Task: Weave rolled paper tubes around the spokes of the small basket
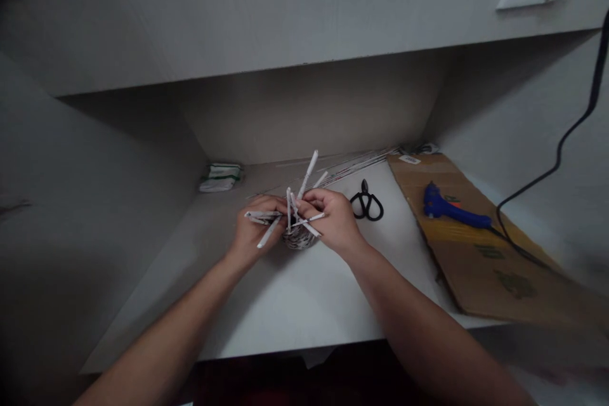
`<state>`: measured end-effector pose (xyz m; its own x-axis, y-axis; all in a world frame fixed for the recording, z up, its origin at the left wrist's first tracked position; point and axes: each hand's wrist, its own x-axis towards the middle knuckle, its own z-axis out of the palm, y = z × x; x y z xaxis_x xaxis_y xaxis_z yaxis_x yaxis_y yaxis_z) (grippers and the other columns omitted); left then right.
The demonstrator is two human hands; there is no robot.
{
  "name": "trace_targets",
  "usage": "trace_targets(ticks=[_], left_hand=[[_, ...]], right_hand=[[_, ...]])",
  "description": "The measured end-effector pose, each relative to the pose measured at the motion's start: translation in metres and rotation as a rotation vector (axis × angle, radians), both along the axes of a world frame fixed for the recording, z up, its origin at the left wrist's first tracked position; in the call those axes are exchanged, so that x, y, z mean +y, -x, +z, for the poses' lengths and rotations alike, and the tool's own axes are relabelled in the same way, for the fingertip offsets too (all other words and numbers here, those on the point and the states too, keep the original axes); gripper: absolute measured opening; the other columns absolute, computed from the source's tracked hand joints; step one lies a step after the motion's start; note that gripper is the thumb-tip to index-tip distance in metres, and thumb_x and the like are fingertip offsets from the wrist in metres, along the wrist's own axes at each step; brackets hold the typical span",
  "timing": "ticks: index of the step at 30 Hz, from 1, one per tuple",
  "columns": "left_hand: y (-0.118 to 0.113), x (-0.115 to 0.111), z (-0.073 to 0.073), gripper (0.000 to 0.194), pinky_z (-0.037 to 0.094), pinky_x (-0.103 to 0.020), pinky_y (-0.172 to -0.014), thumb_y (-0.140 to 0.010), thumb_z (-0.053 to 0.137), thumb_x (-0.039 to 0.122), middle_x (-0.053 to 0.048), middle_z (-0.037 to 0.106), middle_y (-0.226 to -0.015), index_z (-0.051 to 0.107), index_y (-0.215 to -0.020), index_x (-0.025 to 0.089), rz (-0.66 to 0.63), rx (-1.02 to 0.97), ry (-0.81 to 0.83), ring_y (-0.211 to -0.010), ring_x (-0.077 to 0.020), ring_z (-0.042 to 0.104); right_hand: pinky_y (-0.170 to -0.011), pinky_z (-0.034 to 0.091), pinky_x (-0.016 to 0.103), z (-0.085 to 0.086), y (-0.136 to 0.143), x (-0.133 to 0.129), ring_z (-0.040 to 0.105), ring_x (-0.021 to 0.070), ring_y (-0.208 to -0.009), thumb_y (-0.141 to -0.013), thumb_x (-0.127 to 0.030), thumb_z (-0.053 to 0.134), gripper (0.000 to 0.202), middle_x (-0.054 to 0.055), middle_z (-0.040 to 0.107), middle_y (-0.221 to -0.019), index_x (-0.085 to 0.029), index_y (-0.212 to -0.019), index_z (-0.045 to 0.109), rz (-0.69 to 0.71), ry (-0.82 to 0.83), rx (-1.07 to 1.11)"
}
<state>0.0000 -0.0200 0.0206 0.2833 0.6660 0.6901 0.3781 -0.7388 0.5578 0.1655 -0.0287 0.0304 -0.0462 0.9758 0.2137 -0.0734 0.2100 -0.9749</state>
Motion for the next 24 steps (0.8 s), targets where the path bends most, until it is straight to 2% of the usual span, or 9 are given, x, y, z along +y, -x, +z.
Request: trace_targets(ticks=[5,8,13,17,20,22,24], left_hand=[[0.004,0.002,0.001,0.014,0.045,-0.03,-0.08,-0.075,0.06,0.007,-0.002,0.07,-0.079,0.067,-0.077,0.02,-0.06,0.023,-0.042,-0.081,-0.0168,0.064],[0.006,0.001,0.007,0.016,0.045,-0.029,-0.077,-0.075,0.057,0.007,-0.002,0.07,-0.079,0.067,-0.076,0.019,-0.088,0.13,-0.076,-0.079,-0.0166,0.063],[0.003,-0.008,0.015,0.019,0.043,-0.029,-0.074,-0.076,0.054,0.007,-0.005,0.069,-0.083,0.068,-0.074,0.019,-0.038,0.301,-0.078,-0.08,-0.0177,0.06],[-0.001,-0.012,0.016,0.015,0.044,-0.027,-0.071,-0.073,0.057,0.009,-0.002,0.068,-0.076,0.065,-0.079,0.02,0.074,0.19,0.05,-0.074,-0.0155,0.06],[-0.003,-0.012,0.014,0.016,0.043,-0.023,-0.064,-0.07,0.06,0.01,0.002,0.066,-0.075,0.059,-0.083,0.02,0.185,0.088,0.195,-0.068,-0.0132,0.059],[-0.003,-0.01,0.012,0.018,0.042,-0.022,-0.062,-0.07,0.06,0.01,0.002,0.064,-0.075,0.056,-0.084,0.02,0.184,0.04,0.242,-0.067,-0.0124,0.058],[-0.002,-0.007,0.009,0.019,0.043,-0.022,-0.061,-0.071,0.059,0.009,0.002,0.063,-0.075,0.054,-0.085,0.02,0.13,-0.016,0.262,-0.065,-0.0117,0.058]], right_hand=[[-0.052,0.043,0.025,0.002,-0.001,0.001,0.058,0.0133,-0.056,-0.066,-0.037,0.072,0.024,0.002,0.067,-0.065,-0.016,-0.072,0.062,0.001,0.037,-0.01],[-0.05,0.043,0.025,0.001,0.0,0.001,0.056,0.0124,-0.052,-0.069,-0.039,0.069,0.023,0.001,0.065,-0.063,-0.017,-0.072,0.061,0.001,0.064,-0.016],[-0.052,0.044,0.025,-0.004,0.001,0.001,0.06,0.0136,-0.056,-0.072,-0.034,0.067,0.016,0.001,0.066,-0.064,-0.018,-0.073,0.062,-0.039,-0.006,-0.072],[-0.062,0.049,0.025,-0.007,0.002,-0.002,0.066,0.0153,-0.068,-0.076,-0.027,0.063,0.008,0.002,0.071,-0.075,-0.02,-0.081,0.066,-0.054,-0.09,-0.177],[-0.065,0.051,0.025,-0.009,0.003,-0.003,0.067,0.015,-0.072,-0.075,-0.022,0.063,0.013,0.002,0.071,-0.08,-0.021,-0.087,0.067,-0.033,-0.121,-0.226],[-0.068,0.051,0.025,-0.008,0.003,-0.004,0.067,0.0148,-0.075,-0.073,-0.018,0.063,0.018,0.002,0.071,-0.083,-0.021,-0.09,0.066,-0.014,-0.117,-0.22],[-0.071,0.052,0.026,-0.005,0.002,-0.004,0.068,0.015,-0.079,-0.07,-0.014,0.063,0.024,0.003,0.071,-0.086,-0.02,-0.093,0.064,0.037,-0.083,-0.196]])
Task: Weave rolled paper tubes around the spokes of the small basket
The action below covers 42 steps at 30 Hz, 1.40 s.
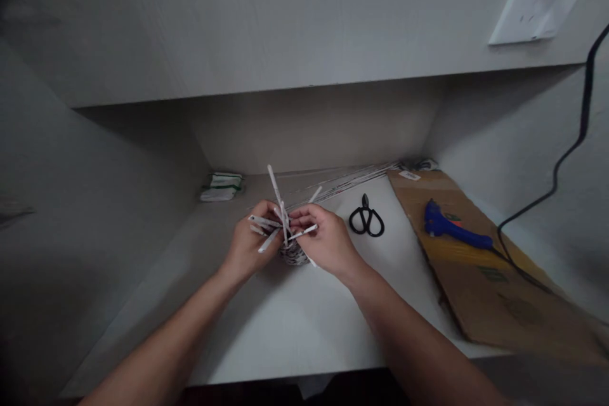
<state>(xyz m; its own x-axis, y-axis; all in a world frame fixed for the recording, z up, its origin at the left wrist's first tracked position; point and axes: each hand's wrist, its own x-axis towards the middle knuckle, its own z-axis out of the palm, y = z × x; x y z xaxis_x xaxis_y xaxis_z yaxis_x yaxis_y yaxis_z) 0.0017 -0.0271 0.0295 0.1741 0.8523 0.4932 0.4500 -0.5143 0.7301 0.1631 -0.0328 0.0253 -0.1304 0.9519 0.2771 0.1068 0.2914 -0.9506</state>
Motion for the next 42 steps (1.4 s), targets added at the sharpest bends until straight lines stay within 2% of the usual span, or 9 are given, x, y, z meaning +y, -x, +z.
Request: trace_targets(ticks=[6,12,20,26,28,31,35,39,42], left_hand=[[0.002,0.006,-0.004,0.044,0.046,-0.021,-0.061,-0.07,0.062,0.011,0.0,0.066,-0.08,0.052,-0.112,0.019,-0.085,-0.139,0.099,-0.066,-0.012,0.06],[0.003,0.01,-0.004,0.014,0.047,-0.024,-0.065,-0.073,0.056,0.01,-0.003,0.068,-0.076,0.066,-0.08,0.016,-0.133,-0.034,0.078,-0.069,-0.0141,0.061],[0.003,0.008,0.001,0.007,0.043,-0.021,-0.058,-0.074,0.058,0.013,-0.002,0.065,-0.067,0.064,-0.073,0.016,-0.16,-0.073,0.123,-0.063,-0.0131,0.058],[0.003,0.015,-0.011,0.003,0.042,-0.021,-0.057,-0.072,0.06,0.014,-0.001,0.063,-0.067,0.061,-0.071,0.016,-0.165,-0.07,0.062,-0.062,-0.0123,0.055],[0.004,0.017,-0.015,0.001,0.042,-0.021,-0.057,-0.073,0.061,0.016,-0.001,0.064,-0.068,0.061,-0.072,0.017,-0.164,-0.074,0.061,-0.062,-0.0122,0.055],[0.004,0.018,-0.019,0.002,0.041,-0.02,-0.057,-0.072,0.062,0.018,-0.001,0.063,-0.069,0.061,-0.073,0.017,-0.158,-0.08,0.074,-0.063,-0.0122,0.056],[0.003,0.018,-0.019,0.003,0.041,-0.02,-0.056,-0.07,0.062,0.019,0.0,0.062,-0.067,0.061,-0.072,0.017,-0.156,-0.102,0.09,-0.062,-0.012,0.055],[0.001,0.015,-0.014,0.004,0.041,-0.02,-0.056,-0.07,0.063,0.019,0.0,0.062,-0.066,0.06,-0.071,0.017,-0.137,-0.113,0.102,-0.061,-0.0119,0.054],[0.0,0.013,-0.011,0.003,0.04,-0.021,-0.055,-0.07,0.062,0.017,0.001,0.061,-0.065,0.06,-0.071,0.017,-0.115,-0.113,0.094,-0.059,-0.0115,0.053]], right_hand=[[-0.073,0.051,0.026,0.006,-0.005,0.0,0.067,0.0149,-0.082,-0.065,-0.006,0.058,0.038,0.003,0.072,-0.091,-0.02,-0.1,0.06,0.041,0.038,-0.064],[-0.077,0.051,0.028,-0.001,-0.009,0.003,0.068,0.015,-0.084,-0.072,-0.01,0.055,0.032,0.003,0.071,-0.092,-0.022,-0.101,0.059,0.036,-0.06,-0.131],[-0.062,0.048,0.023,-0.006,-0.009,0.004,0.063,0.0132,-0.07,-0.069,-0.012,0.058,0.026,-0.001,0.068,-0.081,-0.023,-0.092,0.06,-0.065,-0.055,-0.153],[-0.056,0.046,0.024,-0.013,-0.017,0.009,0.06,0.0138,-0.061,-0.072,-0.019,0.06,0.011,0.0,0.067,-0.069,-0.022,-0.081,0.066,-0.071,0.047,-0.227],[-0.058,0.047,0.025,-0.014,-0.015,0.011,0.061,0.0146,-0.063,-0.073,-0.024,0.062,0.009,0.001,0.068,-0.072,-0.022,-0.081,0.067,-0.04,0.088,-0.18],[-0.059,0.048,0.026,-0.014,-0.006,0.014,0.061,0.0148,-0.063,-0.069,-0.031,0.069,0.017,0.001,0.069,-0.073,-0.02,-0.081,0.066,0.017,0.2,0.048],[-0.05,0.043,0.024,-0.012,0.001,0.016,0.055,0.0124,-0.052,-0.064,-0.038,0.072,0.024,-0.002,0.061,-0.06,-0.018,-0.072,0.059,-0.047,0.239,0.238],[-0.05,0.041,0.024,-0.007,-0.004,0.012,0.054,0.0121,-0.053,-0.067,-0.033,0.07,0.022,-0.003,0.059,-0.057,-0.02,-0.064,0.053,-0.082,0.152,0.095],[-0.052,0.041,0.024,-0.001,-0.006,0.004,0.055,0.0131,-0.056,-0.072,-0.032,0.067,0.016,-0.001,0.063,-0.062,-0.02,-0.067,0.059,-0.129,0.053,-0.076]])
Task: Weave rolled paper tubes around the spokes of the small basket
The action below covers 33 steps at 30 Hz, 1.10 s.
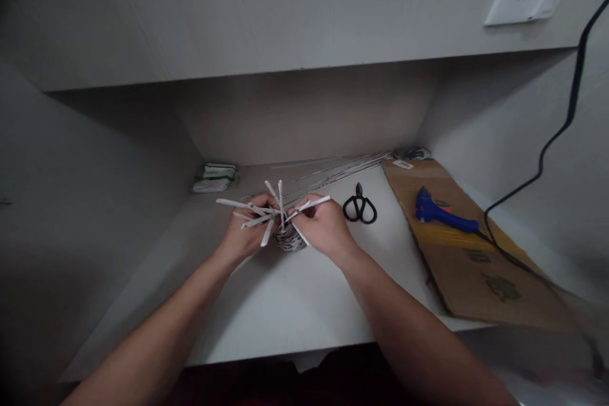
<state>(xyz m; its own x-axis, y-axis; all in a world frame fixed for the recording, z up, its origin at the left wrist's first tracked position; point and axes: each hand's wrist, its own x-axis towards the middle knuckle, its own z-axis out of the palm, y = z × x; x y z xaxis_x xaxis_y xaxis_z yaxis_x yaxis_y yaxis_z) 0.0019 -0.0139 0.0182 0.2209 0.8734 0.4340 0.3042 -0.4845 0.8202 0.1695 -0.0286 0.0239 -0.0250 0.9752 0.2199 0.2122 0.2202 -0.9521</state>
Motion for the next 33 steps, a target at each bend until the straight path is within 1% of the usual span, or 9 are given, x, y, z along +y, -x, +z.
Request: trace_targets(ticks=[5,9,12,17,22,25,28,31,33], left_hand=[[-0.001,-0.002,0.003,0.007,0.04,-0.02,-0.054,-0.067,0.062,0.012,0.002,0.061,-0.064,0.06,-0.072,0.017,0.066,0.016,-0.044,-0.059,-0.0111,0.053],[0.001,-0.001,0.005,0.012,0.046,-0.022,-0.062,-0.07,0.059,0.01,-0.001,0.068,-0.074,0.065,-0.078,0.016,0.052,0.069,-0.051,-0.067,-0.013,0.06],[0.003,0.0,0.006,0.014,0.049,-0.026,-0.072,-0.072,0.059,0.011,-0.005,0.071,-0.084,0.069,-0.08,0.016,0.031,0.107,-0.114,-0.077,-0.0154,0.063],[0.003,-0.002,0.009,0.017,0.05,-0.029,-0.077,-0.072,0.058,0.009,-0.005,0.071,-0.082,0.071,-0.078,0.018,-0.005,0.142,-0.192,-0.079,-0.0164,0.064],[-0.001,-0.005,0.01,0.017,0.052,-0.027,-0.072,-0.072,0.057,0.011,-0.004,0.072,-0.081,0.071,-0.079,0.018,0.06,0.068,-0.082,-0.077,-0.0162,0.066],[-0.003,-0.006,0.01,0.016,0.053,-0.028,-0.072,-0.073,0.058,0.014,-0.005,0.074,-0.082,0.072,-0.08,0.017,0.117,0.031,0.007,-0.078,-0.0178,0.067],[-0.003,-0.006,0.01,0.017,0.053,-0.028,-0.074,-0.074,0.057,0.016,-0.005,0.074,-0.084,0.073,-0.081,0.016,0.111,0.014,0.041,-0.08,-0.0188,0.068],[-0.003,-0.005,0.01,0.019,0.052,-0.028,-0.076,-0.075,0.058,0.017,-0.005,0.075,-0.084,0.073,-0.085,0.015,0.087,-0.043,0.121,-0.082,-0.0191,0.068],[-0.003,-0.005,0.009,0.022,0.052,-0.027,-0.071,-0.075,0.057,0.019,-0.005,0.074,-0.083,0.073,-0.089,0.015,0.06,-0.102,0.203,-0.079,-0.0188,0.067]], right_hand=[[-0.059,0.044,0.025,0.002,0.003,-0.009,0.061,0.0145,-0.065,-0.075,-0.024,0.062,0.006,0.001,0.068,-0.072,-0.021,-0.078,0.066,0.023,-0.119,-0.134],[-0.066,0.048,0.027,-0.003,0.003,-0.009,0.064,0.0164,-0.072,-0.074,-0.016,0.059,0.016,0.002,0.07,-0.08,-0.023,-0.087,0.067,0.038,-0.176,-0.18],[-0.072,0.049,0.029,-0.003,0.0,-0.008,0.066,0.0183,-0.08,-0.077,-0.011,0.054,0.021,0.003,0.072,-0.088,-0.023,-0.089,0.068,0.033,-0.243,-0.233],[-0.077,0.05,0.029,0.003,-0.001,-0.009,0.067,0.018,-0.081,-0.072,-0.002,0.049,0.029,0.003,0.072,-0.086,-0.021,-0.083,0.068,-0.016,-0.353,-0.415],[-0.077,0.05,0.027,0.001,0.004,-0.01,0.067,0.0172,-0.081,-0.068,0.001,0.048,0.03,0.003,0.072,-0.085,-0.019,-0.082,0.066,-0.072,-0.458,-0.428],[-0.076,0.051,0.026,-0.002,0.007,-0.011,0.068,0.0174,-0.081,-0.07,-0.005,0.053,0.025,0.002,0.072,-0.086,-0.02,-0.084,0.067,-0.088,-0.442,-0.39],[-0.076,0.051,0.027,-0.003,0.009,-0.012,0.068,0.0178,-0.082,-0.074,-0.012,0.058,0.018,0.003,0.073,-0.087,-0.02,-0.086,0.068,-0.097,-0.439,-0.378],[-0.075,0.05,0.027,-0.003,0.009,-0.012,0.068,0.018,-0.081,-0.074,-0.012,0.058,0.018,0.004,0.073,-0.086,-0.02,-0.086,0.069,-0.121,-0.478,-0.435],[-0.073,0.049,0.026,-0.003,0.009,-0.012,0.067,0.0182,-0.079,-0.073,-0.012,0.057,0.019,0.004,0.073,-0.084,-0.019,-0.086,0.069,-0.152,-0.49,-0.481]])
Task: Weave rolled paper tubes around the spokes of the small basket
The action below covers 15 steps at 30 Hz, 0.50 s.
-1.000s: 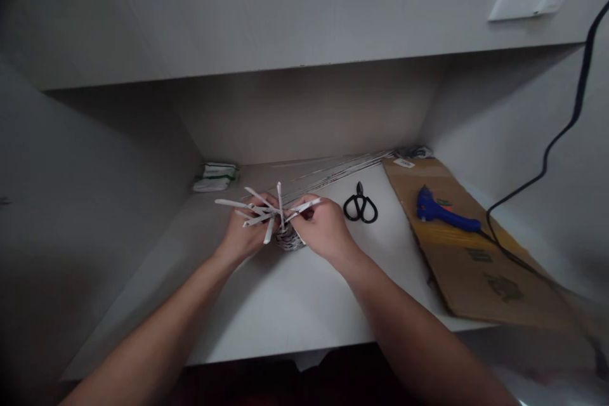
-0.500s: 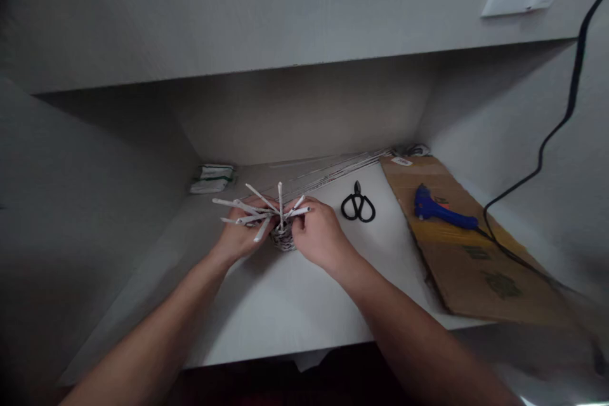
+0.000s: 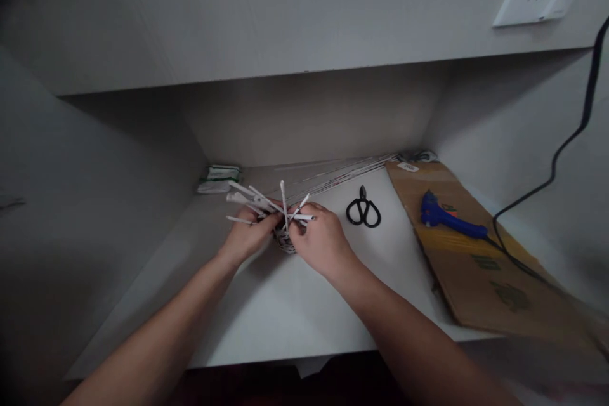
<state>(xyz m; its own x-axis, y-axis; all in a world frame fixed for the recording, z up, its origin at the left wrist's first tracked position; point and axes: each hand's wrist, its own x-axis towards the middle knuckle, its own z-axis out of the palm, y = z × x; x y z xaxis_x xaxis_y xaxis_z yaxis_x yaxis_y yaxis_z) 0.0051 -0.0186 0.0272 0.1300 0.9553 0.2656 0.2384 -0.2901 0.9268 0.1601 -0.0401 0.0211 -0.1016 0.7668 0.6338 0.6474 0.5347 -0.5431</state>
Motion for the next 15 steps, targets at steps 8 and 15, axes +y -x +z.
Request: trace_targets(ticks=[8,15], left_hand=[[0.008,0.001,0.003,0.043,0.049,-0.024,-0.058,-0.079,0.063,0.046,-0.009,0.07,-0.091,0.068,-0.106,0.014,-0.213,-0.297,0.198,-0.072,-0.016,0.062],[0.025,0.008,0.002,0.047,0.053,-0.029,-0.076,-0.067,0.079,0.025,-0.006,0.066,-0.089,0.063,-0.109,0.015,-0.542,-0.154,0.232,-0.078,-0.0146,0.062]], right_hand=[[-0.063,0.044,0.024,0.005,-0.005,0.004,0.063,0.0154,-0.068,-0.074,-0.016,0.055,0.013,0.001,0.071,-0.077,-0.021,-0.079,0.066,-0.069,0.115,0.042],[-0.062,0.047,0.025,0.006,-0.015,0.014,0.065,0.016,-0.068,-0.075,-0.02,0.057,0.013,0.002,0.07,-0.075,-0.019,-0.083,0.066,0.071,0.322,0.251]])
